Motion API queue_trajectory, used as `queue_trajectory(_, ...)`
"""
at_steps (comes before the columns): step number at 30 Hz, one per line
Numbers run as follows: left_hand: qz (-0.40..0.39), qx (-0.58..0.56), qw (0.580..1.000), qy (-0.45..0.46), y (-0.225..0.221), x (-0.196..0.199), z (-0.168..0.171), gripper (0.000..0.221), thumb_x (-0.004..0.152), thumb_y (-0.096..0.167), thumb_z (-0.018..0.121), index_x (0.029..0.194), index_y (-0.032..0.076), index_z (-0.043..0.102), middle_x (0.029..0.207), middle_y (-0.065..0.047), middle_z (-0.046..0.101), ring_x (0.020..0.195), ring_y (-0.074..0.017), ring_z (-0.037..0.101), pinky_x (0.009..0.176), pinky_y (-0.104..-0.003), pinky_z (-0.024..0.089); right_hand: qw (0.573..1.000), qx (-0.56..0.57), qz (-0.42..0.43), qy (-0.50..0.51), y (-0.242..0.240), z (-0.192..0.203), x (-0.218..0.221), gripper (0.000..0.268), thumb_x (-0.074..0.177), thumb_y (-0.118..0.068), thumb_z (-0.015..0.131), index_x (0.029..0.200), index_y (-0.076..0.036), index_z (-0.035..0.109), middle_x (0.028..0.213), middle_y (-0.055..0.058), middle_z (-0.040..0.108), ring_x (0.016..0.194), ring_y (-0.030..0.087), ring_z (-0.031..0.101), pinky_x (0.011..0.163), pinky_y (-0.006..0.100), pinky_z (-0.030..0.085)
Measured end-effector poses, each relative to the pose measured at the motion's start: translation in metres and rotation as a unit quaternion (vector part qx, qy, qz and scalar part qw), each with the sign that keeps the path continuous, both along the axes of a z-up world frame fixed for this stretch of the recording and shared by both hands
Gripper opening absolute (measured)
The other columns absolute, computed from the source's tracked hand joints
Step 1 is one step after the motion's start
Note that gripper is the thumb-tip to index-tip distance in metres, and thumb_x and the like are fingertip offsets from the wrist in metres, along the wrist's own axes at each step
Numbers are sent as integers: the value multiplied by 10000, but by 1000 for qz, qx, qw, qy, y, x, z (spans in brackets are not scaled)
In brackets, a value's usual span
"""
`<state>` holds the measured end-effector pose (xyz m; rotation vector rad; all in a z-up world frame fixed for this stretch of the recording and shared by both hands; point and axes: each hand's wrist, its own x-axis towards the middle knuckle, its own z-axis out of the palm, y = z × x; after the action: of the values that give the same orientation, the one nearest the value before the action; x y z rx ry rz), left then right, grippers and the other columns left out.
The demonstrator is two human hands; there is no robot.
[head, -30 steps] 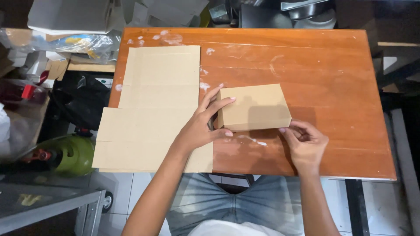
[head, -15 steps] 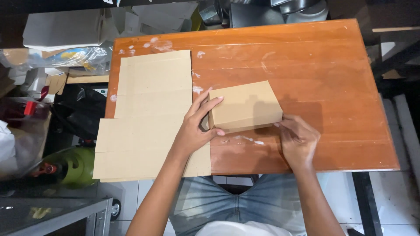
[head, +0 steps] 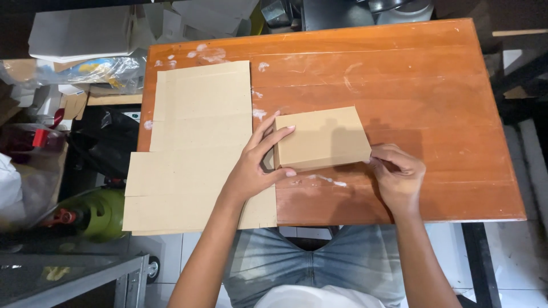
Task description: Assembling a small cardboard box from a flat template by folding and tucking flaps.
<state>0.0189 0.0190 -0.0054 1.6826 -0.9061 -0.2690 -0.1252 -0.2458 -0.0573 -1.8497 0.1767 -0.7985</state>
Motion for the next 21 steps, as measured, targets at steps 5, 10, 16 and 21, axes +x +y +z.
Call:
queue_trajectory(5,3,-4,1000,6,-1,3,-9,855,747,583,820,1460,193,555,1631,-262,307,1478,-467,370,1227,-576,297,999,-35,12,-22,1,5,2,120,847,21,831,785,-22,737,835,162,722,831,323,663,823,404,520)
queue_trajectory(10,2,-16,1000,6,-2,3,-6,898,739,684,768,1463,199,550,1624,-273,314,1481,-483,352,1226,-588,289,999,12,17,-30,10,4,6,149,787,56,864,765,-1,728,849,182,736,809,268,701,767,383,550)
queue_trajectory(16,1,-17,1000,24,0,2,-4,812,766,551,829,1443,185,569,1630,-271,314,1481,-484,350,1212,-594,302,991,133,-29,-12,4,-16,1,283,806,70,867,1016,42,679,823,116,685,838,131,645,849,330,574)
queue_trajectory(21,-16,-27,998,47,2,2,-3,793,761,434,864,1439,148,570,1649,-279,267,1480,-510,318,1186,-581,350,998,54,-25,-17,17,14,0,549,896,144,748,1395,46,543,1018,248,728,875,227,705,795,373,593)
